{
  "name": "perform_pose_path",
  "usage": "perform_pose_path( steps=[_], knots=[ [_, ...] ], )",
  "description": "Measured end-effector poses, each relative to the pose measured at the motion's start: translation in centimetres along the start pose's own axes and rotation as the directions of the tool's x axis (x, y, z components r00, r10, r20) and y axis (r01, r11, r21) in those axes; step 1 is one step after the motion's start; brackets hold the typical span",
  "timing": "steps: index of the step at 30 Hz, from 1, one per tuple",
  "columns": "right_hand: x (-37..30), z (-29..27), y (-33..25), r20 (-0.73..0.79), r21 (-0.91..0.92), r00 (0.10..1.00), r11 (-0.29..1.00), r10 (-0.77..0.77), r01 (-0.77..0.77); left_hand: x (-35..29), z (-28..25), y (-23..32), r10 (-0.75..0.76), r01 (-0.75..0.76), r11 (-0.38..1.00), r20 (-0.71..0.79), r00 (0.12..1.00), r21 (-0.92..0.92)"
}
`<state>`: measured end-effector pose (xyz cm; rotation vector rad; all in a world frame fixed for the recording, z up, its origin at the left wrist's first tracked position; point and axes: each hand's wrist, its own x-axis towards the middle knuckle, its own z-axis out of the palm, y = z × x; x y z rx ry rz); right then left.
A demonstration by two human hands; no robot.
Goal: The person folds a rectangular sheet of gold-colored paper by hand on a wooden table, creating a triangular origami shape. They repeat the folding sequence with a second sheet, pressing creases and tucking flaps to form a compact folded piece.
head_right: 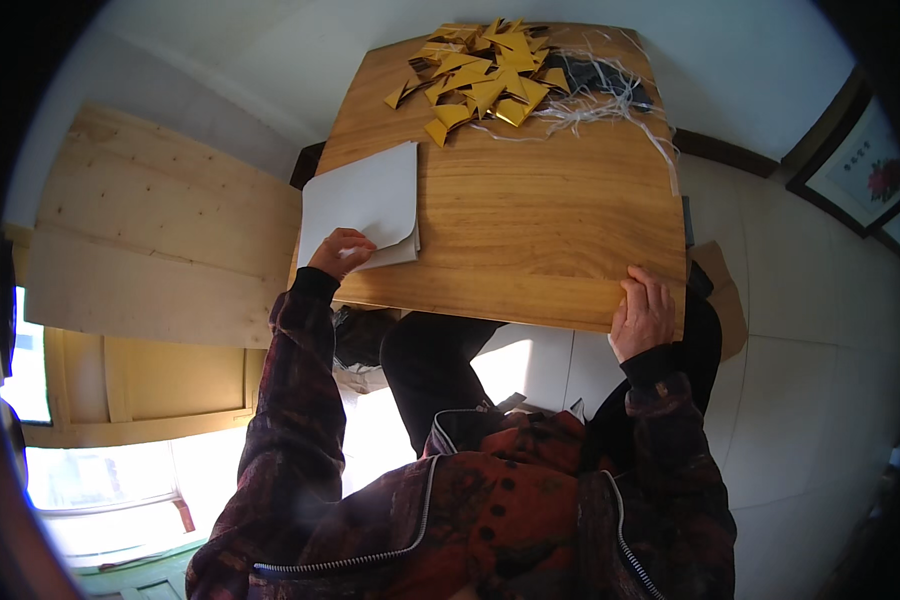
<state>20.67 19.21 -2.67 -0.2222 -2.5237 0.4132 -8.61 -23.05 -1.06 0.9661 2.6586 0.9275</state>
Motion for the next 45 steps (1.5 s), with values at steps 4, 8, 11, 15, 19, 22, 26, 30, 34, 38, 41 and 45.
perform_pose_path(
  steps=[4, 8, 11, 15, 19, 22, 26, 30, 34, 38, 41, 45],
  knots=[
    [0.0, 0.0, 0.0, -0.006, 0.001, 1.0, 1.0, -0.007, 0.007, -0.1, 0.4, -1.1, -0.05, 0.049, 0.996, -0.015, 0.999, -0.081],
    [0.1, 0.0, 0.0, -0.004, 0.001, 1.0, 1.0, -0.013, 0.013, 0.0, 0.9, -1.7, -0.157, 0.138, 0.967, -0.075, 0.985, -0.215],
    [0.1, 0.0, 0.0, -0.009, 0.002, 1.0, 1.0, -0.013, 0.013, -0.1, 1.2, -1.4, -0.305, 0.268, 0.927, -0.108, 0.946, -0.264],
    [0.1, 0.0, 0.0, -0.007, 0.007, 1.0, 1.0, -0.012, 0.012, -0.2, 1.6, -0.7, -0.317, 0.254, 0.921, -0.19, 0.929, -0.295],
    [0.1, 0.0, -0.1, -0.001, 0.004, 1.0, 1.0, 0.0, 0.0, 0.0, 1.7, -0.5, -0.484, 0.399, 0.82, -0.124, 0.866, -0.411],
    [0.1, 0.0, -0.1, 0.002, 0.006, 1.0, 1.0, 0.006, -0.006, 0.1, 2.0, -0.6, -0.513, 0.412, 0.782, -0.108, 0.851, -0.467],
    [0.0, 0.0, -0.1, 0.008, 0.005, 1.0, 1.0, 0.018, -0.018, 0.0, 2.3, -0.8, -0.491, 0.381, 0.799, -0.138, 0.86, -0.465],
    [0.0, -0.1, 0.1, 0.006, 0.016, 1.0, 1.0, -0.018, 0.018, 0.1, 2.1, -0.5, -0.501, 0.414, 0.831, -0.176, 0.847, -0.372],
    [0.2, -0.2, 0.2, 0.002, 0.034, 1.0, 0.999, -0.031, 0.031, -0.1, 2.0, 0.4, -0.538, 0.395, 0.741, -0.128, 0.833, -0.543],
    [0.3, -0.1, 0.1, -0.02, 0.029, 1.0, 0.999, -0.023, 0.024, -0.4, 1.8, 0.4, -0.557, 0.393, 0.712, -0.127, 0.821, -0.583],
    [0.0, -0.1, 0.1, -0.025, 0.04, 1.0, 0.999, -0.018, 0.019, -0.3, 1.5, -0.6, -0.538, 0.405, 0.747, -0.121, 0.834, -0.528],
    [-0.2, -0.1, 0.2, -0.021, 0.069, 1.0, 0.998, 0.004, -0.002, -0.4, 2.2, -1.3, -0.54, 0.31, 0.686, -0.176, 0.823, -0.658]
  ],
)
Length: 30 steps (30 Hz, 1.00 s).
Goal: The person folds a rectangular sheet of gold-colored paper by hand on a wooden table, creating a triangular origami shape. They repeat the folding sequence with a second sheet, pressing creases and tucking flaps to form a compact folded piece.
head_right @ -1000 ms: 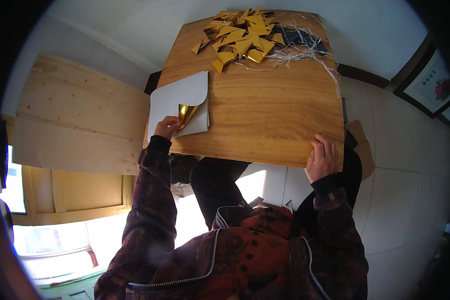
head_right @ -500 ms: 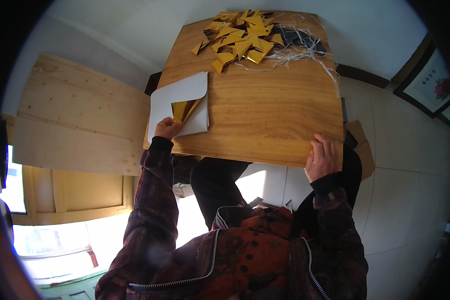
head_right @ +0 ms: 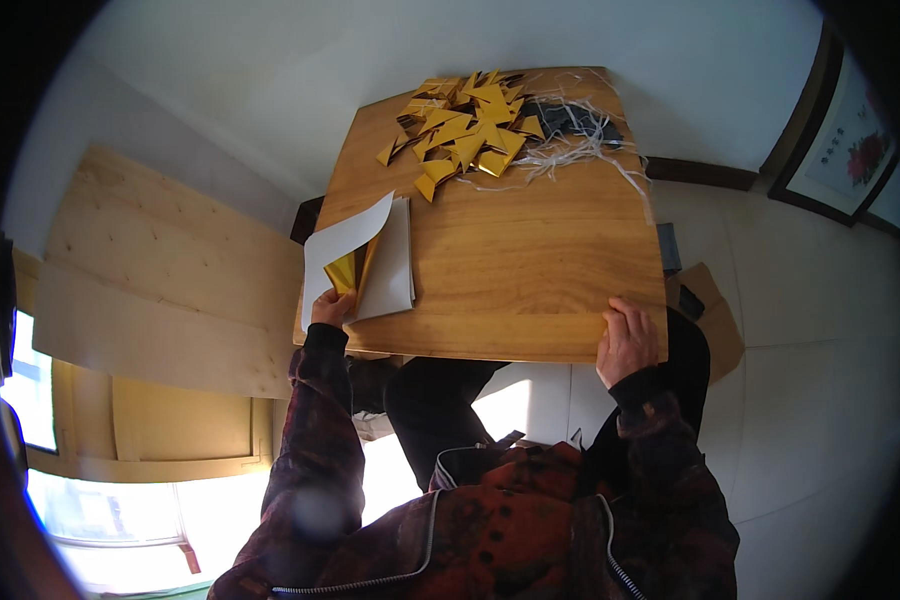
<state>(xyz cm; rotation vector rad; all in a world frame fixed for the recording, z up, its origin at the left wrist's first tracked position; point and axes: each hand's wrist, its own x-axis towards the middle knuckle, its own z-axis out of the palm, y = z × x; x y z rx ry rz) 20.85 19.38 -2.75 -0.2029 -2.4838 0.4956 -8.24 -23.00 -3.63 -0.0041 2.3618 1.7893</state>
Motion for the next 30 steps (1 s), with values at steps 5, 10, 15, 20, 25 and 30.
perform_pose_path(
  steps=[5, 10, 15, 20, 25, 30],
  knots=[
    [0.2, 0.2, 0.0, -0.012, -0.007, 1.0, 1.0, -0.016, 0.016, -1.5, 1.8, 2.0, 0.181, -0.155, 0.972, -0.141, 0.973, 0.179],
    [-0.2, 0.3, 0.2, -0.058, 0.0, 0.998, 1.0, 0.01, -0.01, -7.7, 8.6, 7.0, 0.724, -0.612, 0.4, 0.175, 0.668, 0.682],
    [-0.4, 0.3, 0.4, -0.057, 0.029, 0.998, 0.999, 0.038, -0.036, -14.5, 20.5, 8.8, 0.657, -0.854, 0.195, 0.583, 0.479, 0.482],
    [-0.1, 0.2, 0.8, -0.114, 0.427, 0.945, 0.874, 0.307, -0.232, -17.1, 27.3, 8.8, 0.557, -0.921, 0.278, 0.735, 0.386, 0.273],
    [0.3, -0.1, 2.0, 0.032, 0.822, 0.818, 0.45, 0.574, -0.348, -17.3, 29.0, 8.6, 0.553, -0.927, 0.247, 0.744, 0.374, 0.282],
    [-0.4, -2.2, 2.9, 0.186, 0.756, 0.833, 0.466, 0.52, -0.46, -17.2, 28.5, 8.8, 0.398, -0.917, 0.28, 0.835, 0.379, 0.283]
  ],
)
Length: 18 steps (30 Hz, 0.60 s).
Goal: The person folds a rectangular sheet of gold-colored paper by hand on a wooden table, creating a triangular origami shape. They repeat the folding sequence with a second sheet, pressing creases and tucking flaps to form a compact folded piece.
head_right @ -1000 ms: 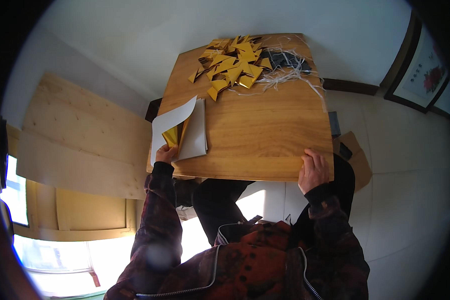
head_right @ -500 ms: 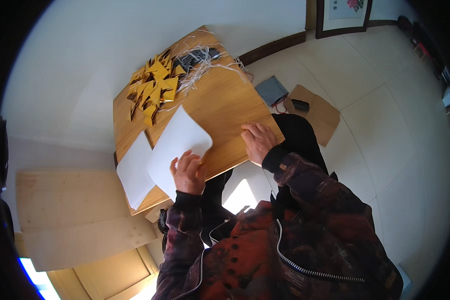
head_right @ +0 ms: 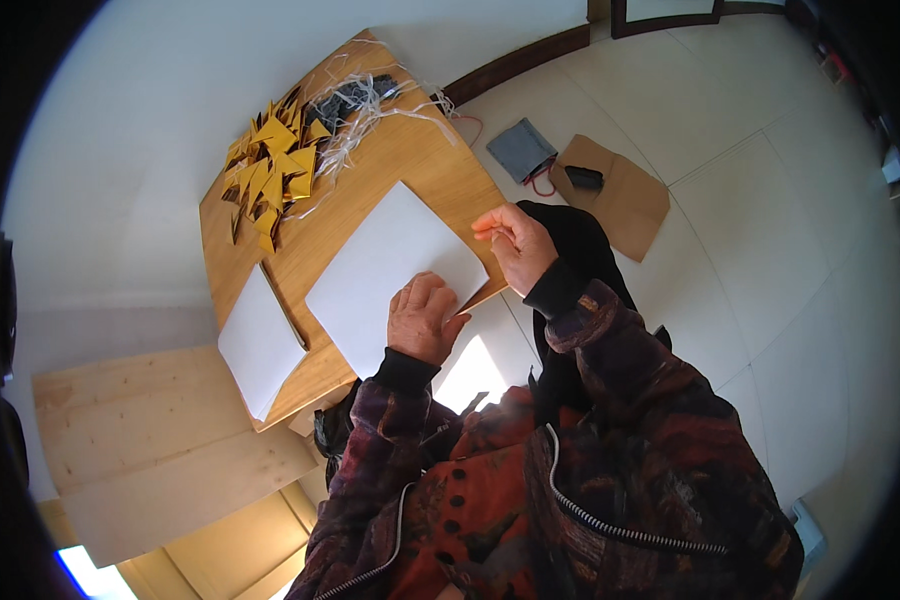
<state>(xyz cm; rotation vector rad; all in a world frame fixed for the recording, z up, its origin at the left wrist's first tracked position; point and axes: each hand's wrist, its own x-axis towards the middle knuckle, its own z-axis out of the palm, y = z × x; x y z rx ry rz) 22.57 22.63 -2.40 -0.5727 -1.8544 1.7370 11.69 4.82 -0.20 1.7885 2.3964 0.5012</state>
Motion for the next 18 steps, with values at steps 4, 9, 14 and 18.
perform_pose_path(
  steps=[4, 9, 14, 18],
  knots=[
    [-1.0, -0.4, -0.7, 0.238, -0.356, 0.946, 0.886, -0.221, 0.297, -3.2, -1.4, 0.2, -0.037, 0.027, 0.996, 0.116, 0.993, 0.087],
    [-2.0, 0.0, -1.0, 0.503, -0.545, 0.852, 0.711, -0.145, 0.443, -9.1, -2.4, -1.2, -0.392, 0.365, 0.906, 0.099, 0.915, 0.214],
    [-2.2, 1.5, -0.7, 0.511, -0.691, 0.842, 0.5, -0.173, 0.522, -12.0, -2.1, -4.0, -0.435, 0.417, 0.878, 0.027, 0.9, 0.233],
    [-2.3, 1.6, -0.6, 0.488, -0.688, 0.842, 0.492, -0.231, 0.534, -12.2, -1.3, -5.1, -0.337, 0.344, 0.918, -0.067, 0.939, 0.199]
  ],
)
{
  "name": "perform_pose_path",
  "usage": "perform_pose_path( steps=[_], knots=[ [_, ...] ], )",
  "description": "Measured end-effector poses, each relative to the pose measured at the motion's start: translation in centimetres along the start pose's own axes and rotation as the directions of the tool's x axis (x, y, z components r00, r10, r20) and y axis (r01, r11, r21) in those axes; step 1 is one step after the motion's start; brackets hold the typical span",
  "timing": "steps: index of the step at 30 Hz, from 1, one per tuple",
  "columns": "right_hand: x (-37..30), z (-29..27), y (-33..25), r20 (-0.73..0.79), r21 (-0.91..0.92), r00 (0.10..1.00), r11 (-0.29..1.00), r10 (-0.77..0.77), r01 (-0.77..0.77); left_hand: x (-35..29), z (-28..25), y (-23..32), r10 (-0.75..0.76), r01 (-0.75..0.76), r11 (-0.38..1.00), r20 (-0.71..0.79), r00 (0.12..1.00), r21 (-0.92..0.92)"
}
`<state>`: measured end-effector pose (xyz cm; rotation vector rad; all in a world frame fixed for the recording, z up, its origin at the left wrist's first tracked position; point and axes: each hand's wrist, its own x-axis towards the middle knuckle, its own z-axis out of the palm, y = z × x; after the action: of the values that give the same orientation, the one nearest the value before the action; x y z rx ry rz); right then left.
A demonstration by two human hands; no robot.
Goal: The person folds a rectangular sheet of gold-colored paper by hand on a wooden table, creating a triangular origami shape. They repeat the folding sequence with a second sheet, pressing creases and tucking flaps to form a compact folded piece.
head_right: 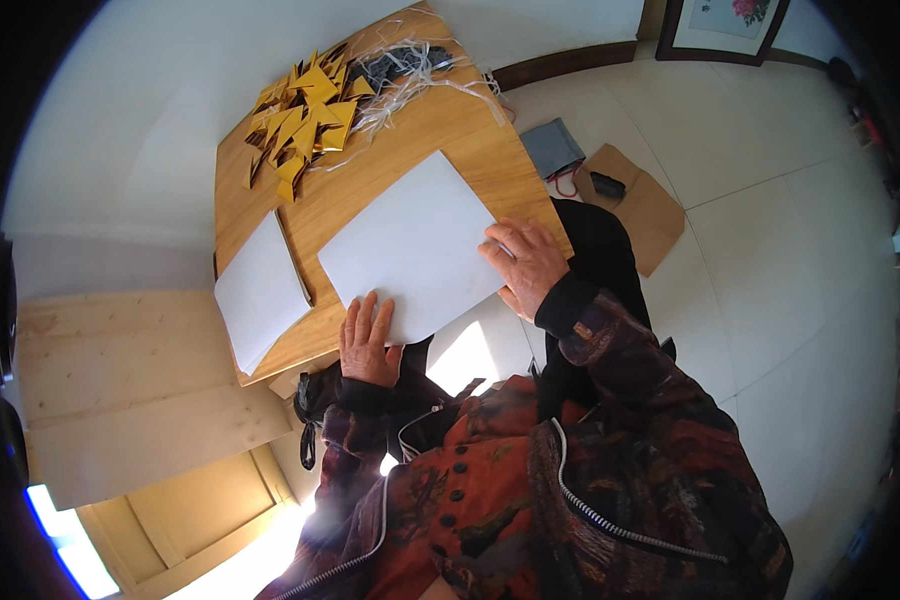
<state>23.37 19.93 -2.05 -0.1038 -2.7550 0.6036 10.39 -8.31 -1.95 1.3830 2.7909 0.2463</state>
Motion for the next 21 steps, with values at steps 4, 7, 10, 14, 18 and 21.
perform_pose_path(
  steps=[4, 7, 10, 14, 18, 21],
  knots=[
    [-0.4, -0.1, 0.0, -0.067, 0.026, 0.997, 0.999, -0.04, 0.042, -0.3, 0.7, -0.4, 0.035, -0.04, 0.997, -0.075, 0.997, -0.073],
    [-0.4, 0.0, 0.1, -0.129, 0.071, 0.99, 0.996, -0.049, 0.058, -0.5, 0.8, -0.6, 0.068, -0.077, 0.993, -0.105, 0.992, -0.089],
    [-0.2, -0.1, 0.4, -0.191, 0.131, 0.98, 0.989, -0.05, 0.076, -0.9, 0.3, -0.3, 0.081, -0.096, 0.979, -0.087, 0.993, -0.18],
    [-0.8, -1.4, 0.6, -0.227, 0.066, 0.969, 0.991, -0.101, 0.119, -1.0, -0.5, 0.2, 0.061, -0.077, 0.974, -0.085, 0.995, -0.212],
    [-2.2, -2.8, -0.1, -0.139, 0.154, 0.99, 0.988, 0.001, 0.02, 0.0, -0.6, 0.3, 0.05, -0.116, 0.942, -0.212, 0.976, -0.315],
    [-2.6, -3.9, -0.3, -0.115, 0.229, 0.993, 0.973, 0.04, -0.013, 1.0, -1.1, -0.6, 0.036, -0.128, 0.912, -0.235, 0.971, -0.389]
  ],
)
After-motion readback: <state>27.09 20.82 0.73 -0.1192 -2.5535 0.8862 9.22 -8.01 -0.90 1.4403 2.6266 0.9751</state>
